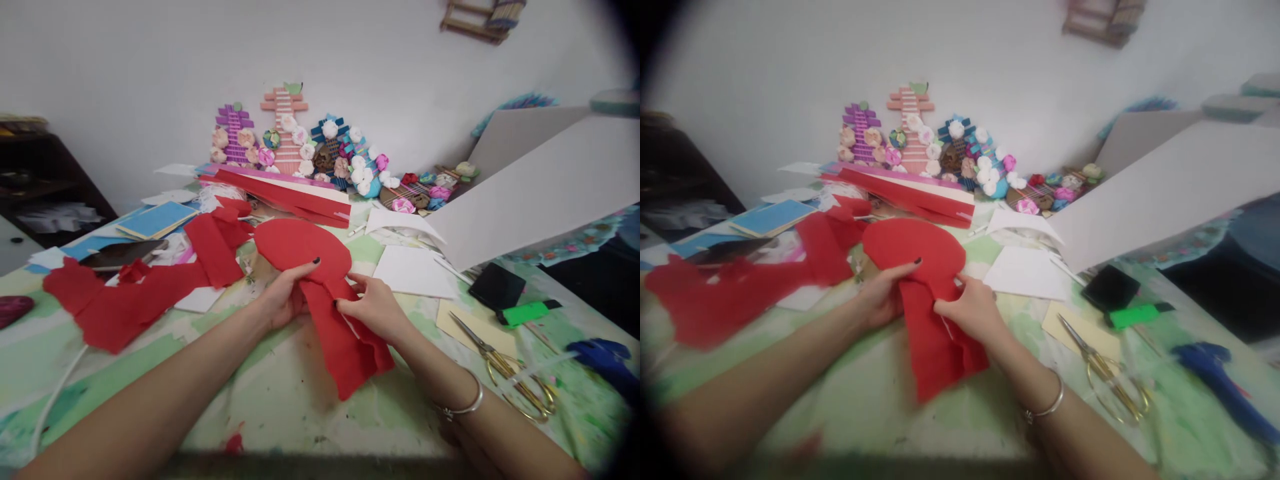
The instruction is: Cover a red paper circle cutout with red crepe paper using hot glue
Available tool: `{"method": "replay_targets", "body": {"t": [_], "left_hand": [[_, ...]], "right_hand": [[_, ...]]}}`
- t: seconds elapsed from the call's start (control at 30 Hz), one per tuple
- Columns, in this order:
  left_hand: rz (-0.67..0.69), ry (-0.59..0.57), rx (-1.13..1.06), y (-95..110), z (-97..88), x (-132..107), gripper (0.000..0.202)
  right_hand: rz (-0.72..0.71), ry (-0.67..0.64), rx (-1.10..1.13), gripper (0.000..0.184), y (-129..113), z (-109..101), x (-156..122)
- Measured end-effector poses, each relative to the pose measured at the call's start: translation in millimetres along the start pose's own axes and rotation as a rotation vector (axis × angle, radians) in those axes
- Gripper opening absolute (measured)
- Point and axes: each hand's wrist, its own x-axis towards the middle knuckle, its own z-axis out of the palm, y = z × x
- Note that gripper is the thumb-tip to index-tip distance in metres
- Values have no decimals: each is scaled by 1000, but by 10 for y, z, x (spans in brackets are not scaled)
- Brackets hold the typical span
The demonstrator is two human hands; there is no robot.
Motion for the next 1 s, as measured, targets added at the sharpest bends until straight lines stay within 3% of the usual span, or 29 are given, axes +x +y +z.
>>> {"method": "replay_targets", "body": {"t": [0.13, 0.27, 0.4, 0.57, 0.7, 0.83, 0.93, 1.0], "left_hand": [[-20, 35, -31, 8, 4, 54, 14], [-20, 138, 37, -6, 63, 38, 10], [47, 142, 35, -25, 86, 18, 14], [173, 223, -23, -78, 46, 15, 14], [179, 268, -22, -107, 23, -18, 12], [134, 264, 11, -134, 54, -72, 16], [97, 264, 21, -152, 80, -109, 18], [81, 257, 22, -159, 89, -133, 20]], "right_hand": [[-26, 19, -137, 38, 0, 21, 2], [2, 7, -189, 62, 20, -25, 19], [-59, -29, -211, 66, 27, -96, 25], [-140, -149, -270, 72, 11, -180, 43], [-207, -283, -298, 68, -75, -265, 50], [-118, -355, -390, 75, -131, -404, -67], [-95, -297, -445, 73, -30, -594, -315], [-78, -129, -519, 56, 138, -770, -552]]}}
